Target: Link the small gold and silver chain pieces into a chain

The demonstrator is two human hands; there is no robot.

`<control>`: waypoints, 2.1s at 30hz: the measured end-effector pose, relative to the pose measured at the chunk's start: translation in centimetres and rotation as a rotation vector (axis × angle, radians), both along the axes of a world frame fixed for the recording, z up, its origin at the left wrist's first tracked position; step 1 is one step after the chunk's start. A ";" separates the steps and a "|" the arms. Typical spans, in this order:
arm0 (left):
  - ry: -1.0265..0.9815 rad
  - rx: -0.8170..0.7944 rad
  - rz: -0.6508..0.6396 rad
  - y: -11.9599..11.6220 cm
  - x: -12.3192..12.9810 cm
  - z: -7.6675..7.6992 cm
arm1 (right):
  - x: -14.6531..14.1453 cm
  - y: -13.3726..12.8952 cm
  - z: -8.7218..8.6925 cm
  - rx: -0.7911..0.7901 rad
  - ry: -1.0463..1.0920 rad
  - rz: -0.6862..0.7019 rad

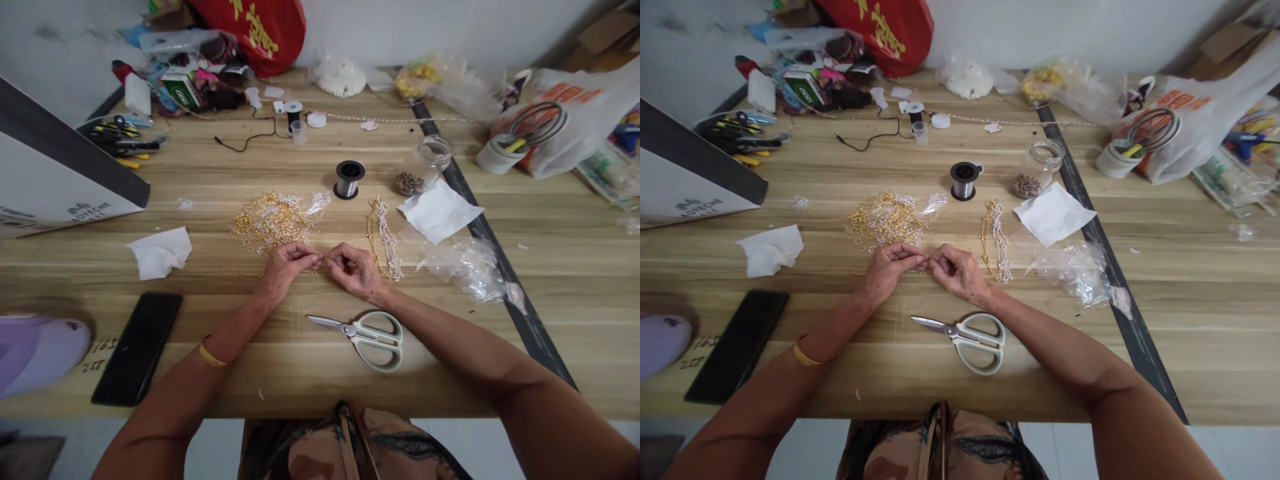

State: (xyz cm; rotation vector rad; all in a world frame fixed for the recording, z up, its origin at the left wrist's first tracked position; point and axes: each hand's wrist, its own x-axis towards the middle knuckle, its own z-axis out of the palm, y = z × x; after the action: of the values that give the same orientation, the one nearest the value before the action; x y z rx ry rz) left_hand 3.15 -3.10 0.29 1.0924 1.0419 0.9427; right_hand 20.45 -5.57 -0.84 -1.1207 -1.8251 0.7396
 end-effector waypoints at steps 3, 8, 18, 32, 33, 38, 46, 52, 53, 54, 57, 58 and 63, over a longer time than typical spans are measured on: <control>0.008 0.003 0.003 0.0 0.0 -0.1 | 0.0 0.0 0.0 -0.012 -0.008 -0.005; 0.034 0.027 -0.001 -0.1 0.0 0.1 | 0.0 0.0 0.2 -0.010 -0.010 -0.002; 0.066 0.057 -0.001 0.0 0.0 0.4 | -0.1 0.1 0.1 -0.027 -0.011 -0.019; 0.082 0.041 0.002 -0.2 0.1 0.8 | -0.1 0.1 0.0 -0.045 -0.011 -0.031; 0.083 0.041 0.002 -0.2 0.1 0.8 | -0.1 0.1 0.0 -0.045 -0.014 -0.029; 0.104 0.061 -0.018 0.0 0.0 0.8 | -0.1 0.2 0.0 -0.047 -0.022 -0.022; 0.170 0.188 -0.108 0.0 -0.3 0.2 | -0.2 0.2 0.2 -0.065 -0.037 -0.008; 0.383 0.404 -0.111 -0.2 -0.5 -0.4 | -0.2 0.2 0.5 -0.081 -0.068 0.008; 0.412 0.435 -0.110 -0.2 -0.6 -0.4 | -0.2 0.2 0.5 -0.081 -0.071 0.011; 0.436 0.460 -0.111 -0.2 -0.5 -0.5 | -0.2 0.2 0.6 -0.082 -0.074 0.013; 0.481 0.519 -0.110 -0.3 -0.5 -0.6 | -0.2 0.2 0.7 -0.088 -0.074 0.014; 0.491 0.532 -0.112 -0.3 -0.5 -0.5 | -0.2 0.2 0.8 -0.090 -0.071 0.017; 0.546 0.566 -0.109 -0.5 -0.3 -0.4 | -0.2 0.2 0.8 -0.095 -0.055 0.030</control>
State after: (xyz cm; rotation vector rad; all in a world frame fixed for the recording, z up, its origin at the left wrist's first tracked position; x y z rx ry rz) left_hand 2.80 -3.58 -0.06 1.9348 1.1610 0.8920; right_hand 20.22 -5.36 0.00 -1.1884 -1.8730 0.8278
